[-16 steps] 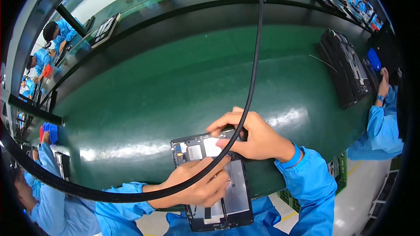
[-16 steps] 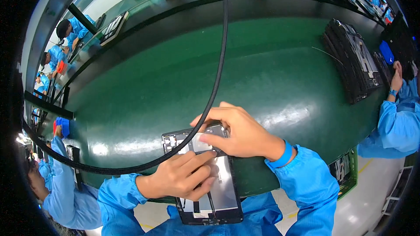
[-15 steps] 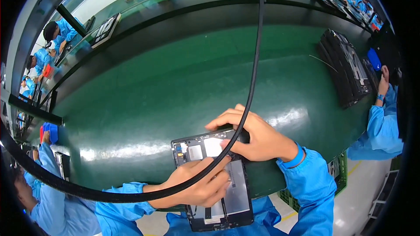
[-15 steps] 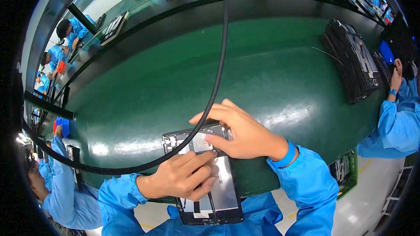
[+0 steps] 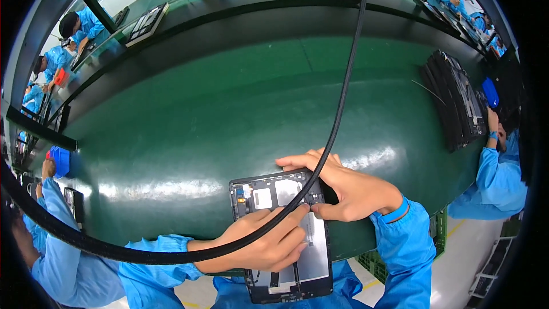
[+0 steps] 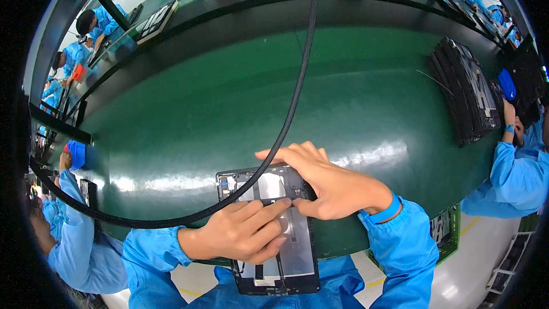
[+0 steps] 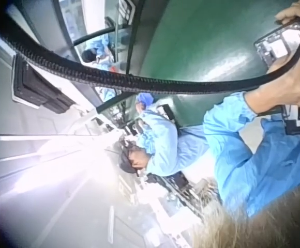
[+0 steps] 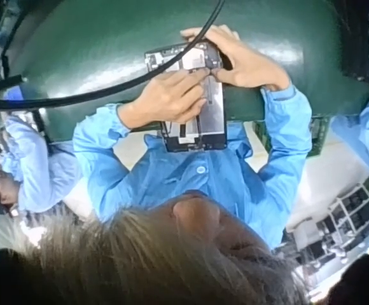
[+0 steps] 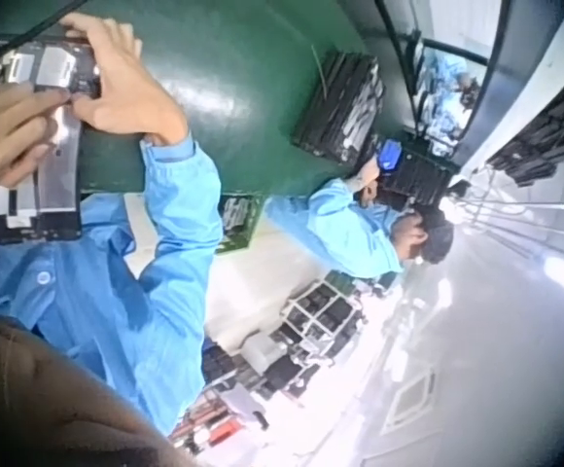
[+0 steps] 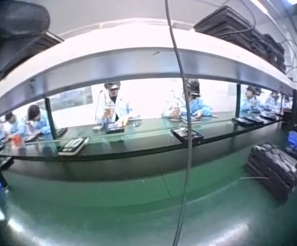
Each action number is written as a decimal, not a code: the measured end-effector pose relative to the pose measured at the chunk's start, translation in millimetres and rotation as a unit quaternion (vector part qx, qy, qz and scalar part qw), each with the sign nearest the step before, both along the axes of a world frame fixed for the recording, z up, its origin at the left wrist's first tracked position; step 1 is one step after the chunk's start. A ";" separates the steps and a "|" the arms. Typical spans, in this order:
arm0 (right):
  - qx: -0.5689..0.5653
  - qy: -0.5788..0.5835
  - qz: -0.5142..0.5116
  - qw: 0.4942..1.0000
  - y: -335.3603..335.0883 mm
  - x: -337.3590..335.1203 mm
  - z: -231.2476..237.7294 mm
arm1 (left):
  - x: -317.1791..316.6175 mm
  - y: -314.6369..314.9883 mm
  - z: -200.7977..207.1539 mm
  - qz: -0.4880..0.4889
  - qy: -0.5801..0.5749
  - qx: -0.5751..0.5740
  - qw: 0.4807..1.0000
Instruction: The person assembles tablet devices on a conveyor line by taking each unit, connecting ribbon cables and internal components by hand, and sliding the assembled tablets down the line.
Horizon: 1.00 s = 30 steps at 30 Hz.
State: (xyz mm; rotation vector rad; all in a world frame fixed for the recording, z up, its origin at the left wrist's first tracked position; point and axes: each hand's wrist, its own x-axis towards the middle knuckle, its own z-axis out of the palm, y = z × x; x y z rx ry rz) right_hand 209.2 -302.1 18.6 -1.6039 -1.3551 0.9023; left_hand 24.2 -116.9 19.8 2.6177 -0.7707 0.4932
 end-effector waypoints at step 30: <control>0.106 -0.176 0.088 0.975 47.3 -90.6 20.6 | -71.1 71.0 -30.4 -0.174 -0.195 -0.045 0.964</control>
